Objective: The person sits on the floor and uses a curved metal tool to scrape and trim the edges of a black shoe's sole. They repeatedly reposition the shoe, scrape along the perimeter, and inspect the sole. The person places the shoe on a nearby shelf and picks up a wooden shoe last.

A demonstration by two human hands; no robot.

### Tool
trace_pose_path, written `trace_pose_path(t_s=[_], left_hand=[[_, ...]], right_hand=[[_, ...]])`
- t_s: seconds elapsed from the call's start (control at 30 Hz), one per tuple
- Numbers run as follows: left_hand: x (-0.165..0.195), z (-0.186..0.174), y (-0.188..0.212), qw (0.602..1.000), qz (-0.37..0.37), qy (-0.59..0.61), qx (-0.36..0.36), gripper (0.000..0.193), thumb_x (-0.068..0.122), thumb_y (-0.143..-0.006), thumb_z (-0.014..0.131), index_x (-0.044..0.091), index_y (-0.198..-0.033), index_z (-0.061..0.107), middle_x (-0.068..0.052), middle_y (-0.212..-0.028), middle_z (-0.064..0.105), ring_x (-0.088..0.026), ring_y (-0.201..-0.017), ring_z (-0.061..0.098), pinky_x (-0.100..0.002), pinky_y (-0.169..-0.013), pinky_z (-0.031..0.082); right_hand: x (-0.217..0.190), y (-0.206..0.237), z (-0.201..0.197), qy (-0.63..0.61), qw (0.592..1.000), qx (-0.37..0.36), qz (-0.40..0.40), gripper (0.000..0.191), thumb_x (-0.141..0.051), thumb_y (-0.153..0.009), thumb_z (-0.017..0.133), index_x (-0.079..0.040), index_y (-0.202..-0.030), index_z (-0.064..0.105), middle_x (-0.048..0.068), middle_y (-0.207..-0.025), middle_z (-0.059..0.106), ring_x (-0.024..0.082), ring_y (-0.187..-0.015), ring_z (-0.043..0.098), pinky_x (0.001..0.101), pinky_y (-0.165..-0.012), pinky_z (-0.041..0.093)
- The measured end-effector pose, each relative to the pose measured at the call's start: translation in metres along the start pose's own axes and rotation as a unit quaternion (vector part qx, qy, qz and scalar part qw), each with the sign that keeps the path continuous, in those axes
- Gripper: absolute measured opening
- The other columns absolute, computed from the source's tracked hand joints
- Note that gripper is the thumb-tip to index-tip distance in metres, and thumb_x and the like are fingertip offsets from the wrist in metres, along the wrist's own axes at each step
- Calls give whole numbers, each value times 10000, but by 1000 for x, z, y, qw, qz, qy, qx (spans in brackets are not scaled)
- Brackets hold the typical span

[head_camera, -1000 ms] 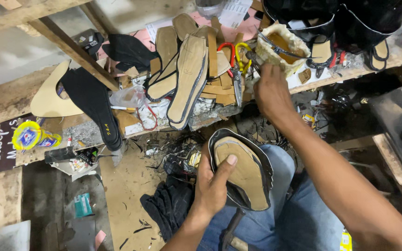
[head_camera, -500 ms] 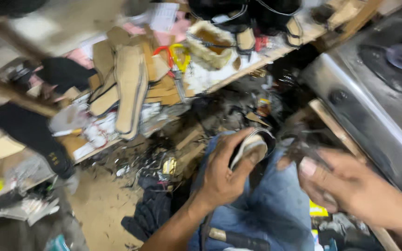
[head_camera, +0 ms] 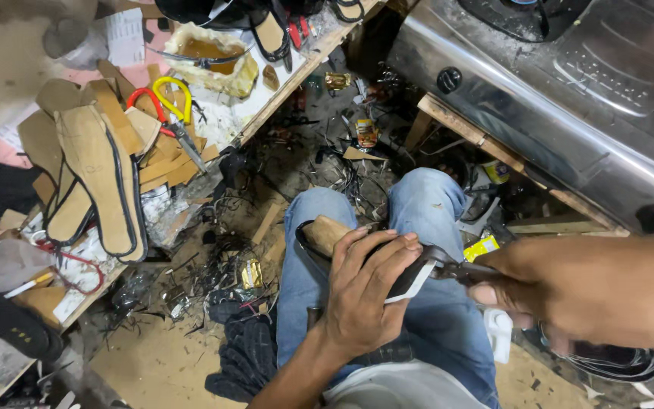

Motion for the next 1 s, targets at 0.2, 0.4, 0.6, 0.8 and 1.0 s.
trace_pose_path(t_s=[0.2,0.4,0.6,0.8,1.0], left_hand=[[-10,-27,-5,996,-35,11,80,469,45,-926,734,59,-1359,553,-121,-1367,650,-327,-1287,636,-489,-1171,453],[-27,-56,-3,989,-80,51,113,453,-2,-906,724,91,-1330,597,-113,-1368,668,-310,-1299,652,-418,-1137,474],[-34,-68,-2,990,-70,50,113,481,-54,-860,688,92,-1311,609,-129,-1367,658,-329,-1285,648,-434,-1170,484],[-26,-66,-5,983,-100,58,141,453,-77,-904,670,69,-1327,599,-134,-1342,679,-304,-1233,673,-397,-1079,538],[-15,-52,-2,987,-60,40,143,474,-75,-936,689,72,-1366,554,-142,-1352,658,-301,-1236,659,-375,-1097,528]], right_hand=[[-35,-1,24,63,956,252,-138,463,-498,-975,520,-187,-1316,554,131,-732,711,320,-696,702,438,-632,523],[-68,-47,51,-82,813,451,-359,222,-191,-914,640,-89,-1107,600,200,-692,689,432,-614,670,511,-528,514],[-97,-51,54,-136,737,488,-447,214,-84,-911,611,-43,-1119,582,204,-802,721,423,-676,695,477,-527,539],[-106,24,-4,79,901,326,-275,296,-407,-995,573,-129,-1092,600,173,-634,658,381,-603,665,497,-585,506],[-77,25,-30,132,977,108,-129,365,-431,-1041,498,-94,-1038,636,141,-709,643,334,-696,707,455,-672,570]])
Point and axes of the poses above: each hand's wrist, its own y-axis away from the middle knuckle, its own z-axis out of the palm, x = y × z, the point moved 4 cm from there along -y, towards the middle knuckle
